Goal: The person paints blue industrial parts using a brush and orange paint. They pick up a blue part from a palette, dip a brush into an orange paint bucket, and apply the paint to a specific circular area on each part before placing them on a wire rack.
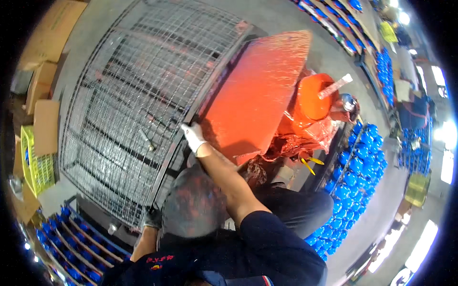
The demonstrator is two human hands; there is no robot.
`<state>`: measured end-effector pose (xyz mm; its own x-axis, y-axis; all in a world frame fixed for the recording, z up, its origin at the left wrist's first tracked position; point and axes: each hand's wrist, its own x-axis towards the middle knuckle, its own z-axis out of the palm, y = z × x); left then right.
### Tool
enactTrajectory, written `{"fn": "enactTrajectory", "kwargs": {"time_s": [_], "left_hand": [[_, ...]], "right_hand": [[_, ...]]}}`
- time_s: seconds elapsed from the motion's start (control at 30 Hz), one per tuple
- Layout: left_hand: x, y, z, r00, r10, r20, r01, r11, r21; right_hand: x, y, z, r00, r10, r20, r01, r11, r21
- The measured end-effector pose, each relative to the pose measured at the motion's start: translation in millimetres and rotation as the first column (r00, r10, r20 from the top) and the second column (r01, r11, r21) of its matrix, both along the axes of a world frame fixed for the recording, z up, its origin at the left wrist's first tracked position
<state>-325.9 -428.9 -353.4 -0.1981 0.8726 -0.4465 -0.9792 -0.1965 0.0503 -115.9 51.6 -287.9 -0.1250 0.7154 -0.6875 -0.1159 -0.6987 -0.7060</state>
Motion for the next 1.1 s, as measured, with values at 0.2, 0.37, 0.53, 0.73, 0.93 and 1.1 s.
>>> {"fn": "enactTrajectory", "kwargs": {"time_s": [0.2, 0.37, 0.53, 0.73, 0.93, 1.1], "left_hand": [[3, -23, 17, 0.999, 0.003, 0.044, 0.029, 0.716, -0.698], [20, -11, 3, 0.990, 0.133, 0.055, -0.062, 0.737, -0.673], [48, -3, 29, 0.965, -0.235, -0.119, 0.047, 0.597, -0.801], [15, 15, 54, 0.134, -0.982, -0.133, 0.359, 0.173, -0.917], [-41, 224, 34, -0.348, -0.658, -0.667, 0.013, 0.708, -0.706], [-48, 361, -10, -0.489, -0.719, -0.493, 0.097, 0.517, -0.850]], "right_hand": [[1, 4, -35, 0.990, 0.066, 0.124, -0.056, 0.995, -0.082], [-5, -8, -59, 1.000, -0.011, -0.019, 0.009, 0.996, -0.087], [12, -14, -36, 0.999, -0.031, 0.028, 0.032, 0.999, -0.038], [12, -12, 41, 0.905, 0.059, 0.420, -0.095, 0.993, 0.065], [55, -93, 98, 0.887, 0.191, 0.420, -0.302, 0.929, 0.214], [152, -145, 190, 0.857, 0.273, 0.436, -0.395, 0.892, 0.220]]}}
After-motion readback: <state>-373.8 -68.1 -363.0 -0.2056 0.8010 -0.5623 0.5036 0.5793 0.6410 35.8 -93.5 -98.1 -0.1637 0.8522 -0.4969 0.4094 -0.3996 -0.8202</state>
